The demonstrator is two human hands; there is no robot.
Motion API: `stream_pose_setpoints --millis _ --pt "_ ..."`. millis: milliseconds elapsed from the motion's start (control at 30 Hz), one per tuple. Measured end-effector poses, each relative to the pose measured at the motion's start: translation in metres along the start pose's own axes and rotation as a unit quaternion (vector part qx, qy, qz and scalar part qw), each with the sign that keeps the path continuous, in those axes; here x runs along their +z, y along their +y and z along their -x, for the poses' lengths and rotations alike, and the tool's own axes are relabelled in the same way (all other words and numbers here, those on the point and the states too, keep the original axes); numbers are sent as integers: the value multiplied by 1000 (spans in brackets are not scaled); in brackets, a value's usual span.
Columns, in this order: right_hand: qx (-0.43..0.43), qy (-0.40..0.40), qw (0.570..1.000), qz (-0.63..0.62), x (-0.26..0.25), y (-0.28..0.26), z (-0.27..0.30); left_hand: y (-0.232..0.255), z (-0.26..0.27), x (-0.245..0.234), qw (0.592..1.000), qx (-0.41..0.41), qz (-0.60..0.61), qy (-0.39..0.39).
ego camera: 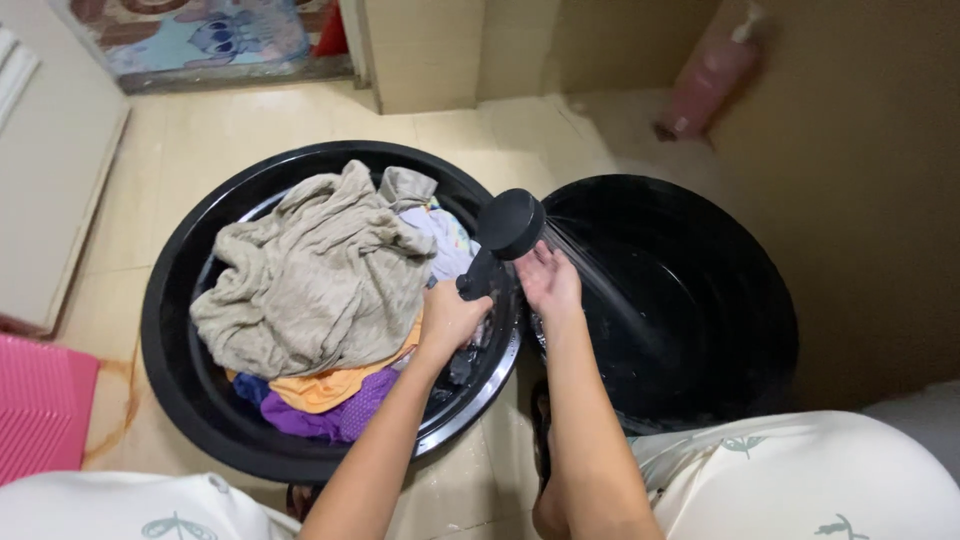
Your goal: The person washes clothes in a black basin by hand, using a shower head to spray water onto the garments while turning and pressing them.
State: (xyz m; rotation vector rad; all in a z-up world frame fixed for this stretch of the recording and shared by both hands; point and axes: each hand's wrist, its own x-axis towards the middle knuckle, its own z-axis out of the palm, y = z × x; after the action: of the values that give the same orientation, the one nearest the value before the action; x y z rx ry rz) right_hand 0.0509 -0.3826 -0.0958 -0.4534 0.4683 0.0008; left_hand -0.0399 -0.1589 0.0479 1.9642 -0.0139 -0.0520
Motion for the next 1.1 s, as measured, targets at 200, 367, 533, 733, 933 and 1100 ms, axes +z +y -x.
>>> stream_pose_setpoints --millis 200,367,533,733,933,1100 --pt "-18 -121 987 -107 11 -22 -1 12 13 13 991 93 -26 90" --pt "-15 -77 997 1 18 -23 -36 23 17 8 987 28 -13 156" --pt "-11 -63 998 12 3 -11 -29 22 15 5 974 42 -46 217" --pt "-10 -69 997 -19 -2 13 -17 24 9 3 967 95 13 236" --pt "-24 -81 996 -31 5 6 -7 35 12 0 968 93 71 221" --pt "-51 -57 995 -60 12 -21 5 35 14 8 969 115 73 206"
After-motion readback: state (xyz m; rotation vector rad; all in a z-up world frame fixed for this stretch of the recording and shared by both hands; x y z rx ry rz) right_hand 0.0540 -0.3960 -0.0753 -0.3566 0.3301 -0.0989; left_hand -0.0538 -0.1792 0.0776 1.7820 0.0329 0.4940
